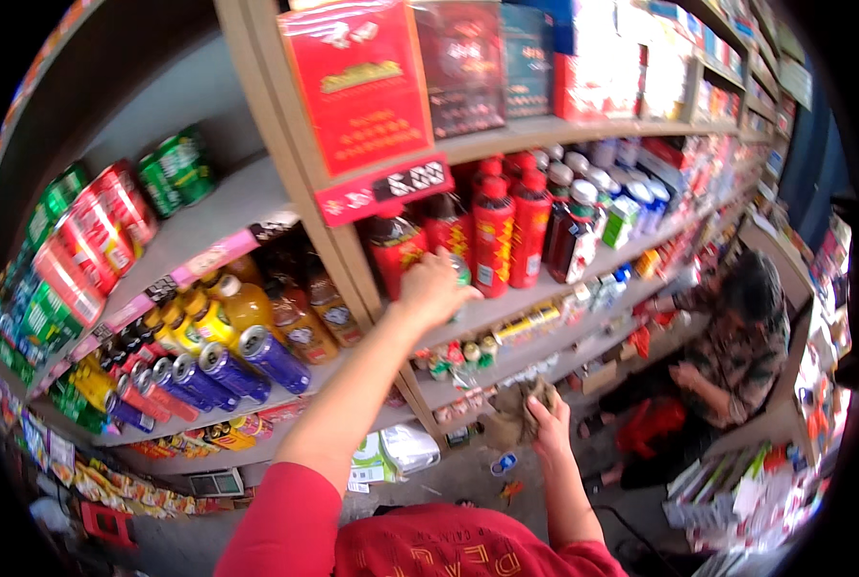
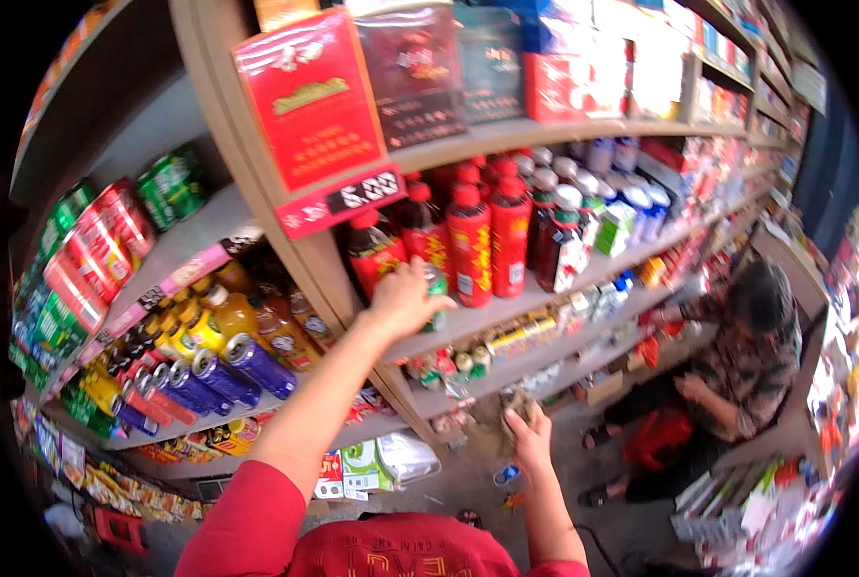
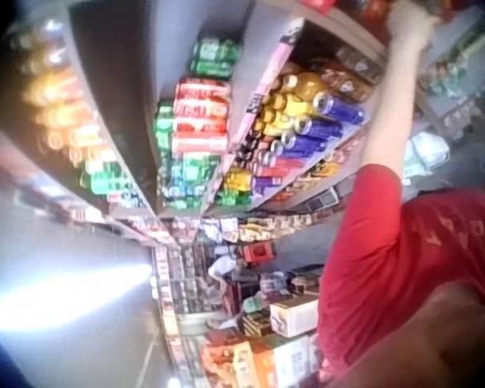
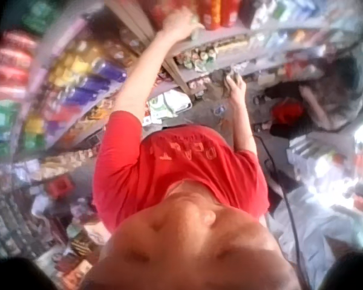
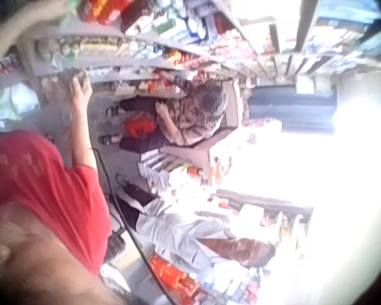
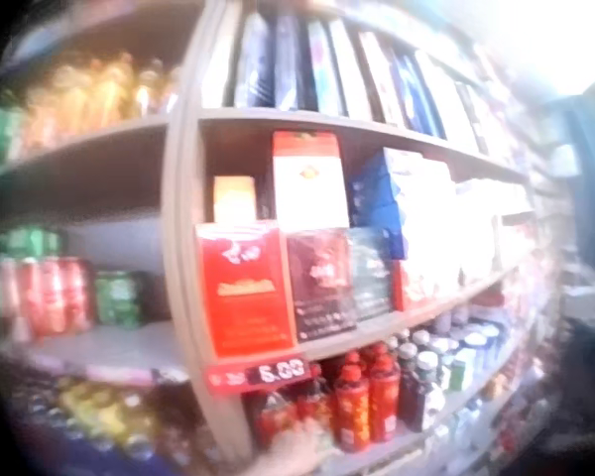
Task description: The person wipes the surfaces of store shelves with a cloth, then picks up and wipes individual beverage cans and bottles before placing them back on the shelves.
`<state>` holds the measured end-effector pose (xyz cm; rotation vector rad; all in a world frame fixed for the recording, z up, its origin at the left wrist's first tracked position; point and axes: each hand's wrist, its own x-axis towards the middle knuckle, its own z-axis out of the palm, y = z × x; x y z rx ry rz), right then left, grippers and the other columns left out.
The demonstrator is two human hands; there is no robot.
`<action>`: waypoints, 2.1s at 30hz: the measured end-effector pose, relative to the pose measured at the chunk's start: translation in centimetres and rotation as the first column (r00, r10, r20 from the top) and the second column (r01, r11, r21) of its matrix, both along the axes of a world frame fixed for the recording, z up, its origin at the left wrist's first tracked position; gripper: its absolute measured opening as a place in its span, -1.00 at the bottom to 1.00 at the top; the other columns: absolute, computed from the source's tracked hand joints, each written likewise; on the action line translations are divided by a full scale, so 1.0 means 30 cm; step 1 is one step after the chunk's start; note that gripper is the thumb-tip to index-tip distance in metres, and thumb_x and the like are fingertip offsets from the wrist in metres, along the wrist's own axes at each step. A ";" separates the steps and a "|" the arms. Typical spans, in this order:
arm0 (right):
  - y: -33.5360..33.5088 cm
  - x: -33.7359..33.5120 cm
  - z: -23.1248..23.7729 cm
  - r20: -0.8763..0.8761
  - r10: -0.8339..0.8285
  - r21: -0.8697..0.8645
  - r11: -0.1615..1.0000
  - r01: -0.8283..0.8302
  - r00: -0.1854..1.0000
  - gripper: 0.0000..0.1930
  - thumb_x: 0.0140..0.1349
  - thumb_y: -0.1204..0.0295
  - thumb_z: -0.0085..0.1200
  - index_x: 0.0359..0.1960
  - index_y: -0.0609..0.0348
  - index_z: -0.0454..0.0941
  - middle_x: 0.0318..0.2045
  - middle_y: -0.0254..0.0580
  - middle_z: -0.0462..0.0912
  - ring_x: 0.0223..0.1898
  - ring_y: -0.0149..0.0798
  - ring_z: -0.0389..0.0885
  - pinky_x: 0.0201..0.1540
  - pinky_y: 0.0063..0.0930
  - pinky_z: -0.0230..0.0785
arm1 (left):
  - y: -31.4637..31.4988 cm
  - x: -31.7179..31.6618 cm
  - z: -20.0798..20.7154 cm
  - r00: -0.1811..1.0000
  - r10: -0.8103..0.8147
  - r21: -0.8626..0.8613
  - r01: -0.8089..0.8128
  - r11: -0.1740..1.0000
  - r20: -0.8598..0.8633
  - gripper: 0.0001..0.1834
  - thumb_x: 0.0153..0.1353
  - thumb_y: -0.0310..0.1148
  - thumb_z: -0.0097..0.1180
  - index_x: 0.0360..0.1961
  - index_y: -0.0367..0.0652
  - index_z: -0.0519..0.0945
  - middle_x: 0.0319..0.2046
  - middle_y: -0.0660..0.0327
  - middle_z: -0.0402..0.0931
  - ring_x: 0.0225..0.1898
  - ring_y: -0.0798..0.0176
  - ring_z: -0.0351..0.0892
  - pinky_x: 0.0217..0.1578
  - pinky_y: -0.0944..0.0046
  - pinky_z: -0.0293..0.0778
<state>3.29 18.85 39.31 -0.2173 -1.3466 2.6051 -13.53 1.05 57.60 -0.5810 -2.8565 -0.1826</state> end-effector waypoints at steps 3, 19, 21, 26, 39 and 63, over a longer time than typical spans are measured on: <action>0.018 -0.015 -0.014 0.014 0.004 0.009 1.000 -0.005 1.000 -0.67 0.11 0.61 0.04 -0.05 0.33 0.41 -0.22 -0.24 0.54 -0.18 -0.35 0.51 -0.09 -0.44 0.38 | -0.023 0.184 0.082 0.988 -0.133 0.015 0.135 0.991 -0.083 -0.21 0.03 0.05 0.14 0.01 -0.49 0.27 -0.06 -0.29 0.29 -0.28 -0.18 0.53 -0.32 0.03 0.51; -0.086 -0.045 0.008 0.030 0.189 0.124 0.974 -0.192 0.981 -0.69 0.05 0.59 0.12 -0.13 0.30 0.46 -0.30 -0.27 0.56 -0.27 -0.38 0.53 -0.17 -0.44 0.43 | -0.905 -0.036 0.891 0.693 0.575 0.043 -0.622 0.782 -0.434 -0.34 -0.07 0.21 0.15 -0.30 -0.28 0.60 -0.21 -0.09 0.54 -0.12 -0.06 0.53 -0.13 0.06 0.45; -0.078 -0.032 0.005 0.033 0.145 0.162 0.976 -0.148 0.989 -0.68 0.04 0.62 0.12 -0.11 0.31 0.45 -0.29 -0.25 0.56 -0.27 -0.37 0.53 -0.17 -0.45 0.43 | -0.887 -0.121 0.870 0.668 0.585 0.140 -0.596 0.790 -0.460 -0.37 -0.07 0.15 0.17 -0.25 -0.27 0.59 -0.20 -0.10 0.53 -0.12 -0.05 0.54 -0.12 0.07 0.45; -0.099 0.004 0.015 0.065 0.192 0.154 0.968 -0.200 0.979 -0.68 0.05 0.62 0.10 -0.11 0.37 0.43 -0.29 -0.20 0.56 -0.26 -0.36 0.53 -0.16 -0.46 0.41 | -0.909 -0.096 0.867 0.661 0.624 0.270 -0.565 0.780 -0.417 -0.47 -0.12 -0.03 0.24 -0.27 -0.30 0.57 -0.25 -0.07 0.55 -0.17 -0.06 0.55 -0.16 0.09 0.45; -0.431 -0.074 0.201 -0.216 0.540 -0.365 0.728 -0.581 0.813 -0.43 0.17 0.28 0.07 0.17 0.23 0.18 0.10 0.06 0.36 0.13 0.00 0.36 0.16 -0.05 0.24 | -0.641 0.648 0.355 0.716 -0.183 0.307 0.496 0.812 -0.673 -0.31 -0.21 -0.19 0.31 -0.07 -0.44 0.41 -0.22 -0.03 0.46 -0.19 0.04 0.52 -0.16 0.19 0.44; -0.597 0.098 0.501 -0.319 0.817 0.947 0.286 0.143 0.481 -0.51 0.13 0.40 0.06 0.11 0.20 0.27 0.15 0.24 0.17 0.16 0.17 0.22 0.16 -0.09 0.14 | -0.647 0.753 -0.162 0.977 -0.064 0.639 -0.083 0.765 0.203 -0.33 -0.31 -0.26 0.40 -0.09 -0.23 0.43 -0.22 0.04 0.54 -0.17 0.02 0.56 -0.18 0.16 0.47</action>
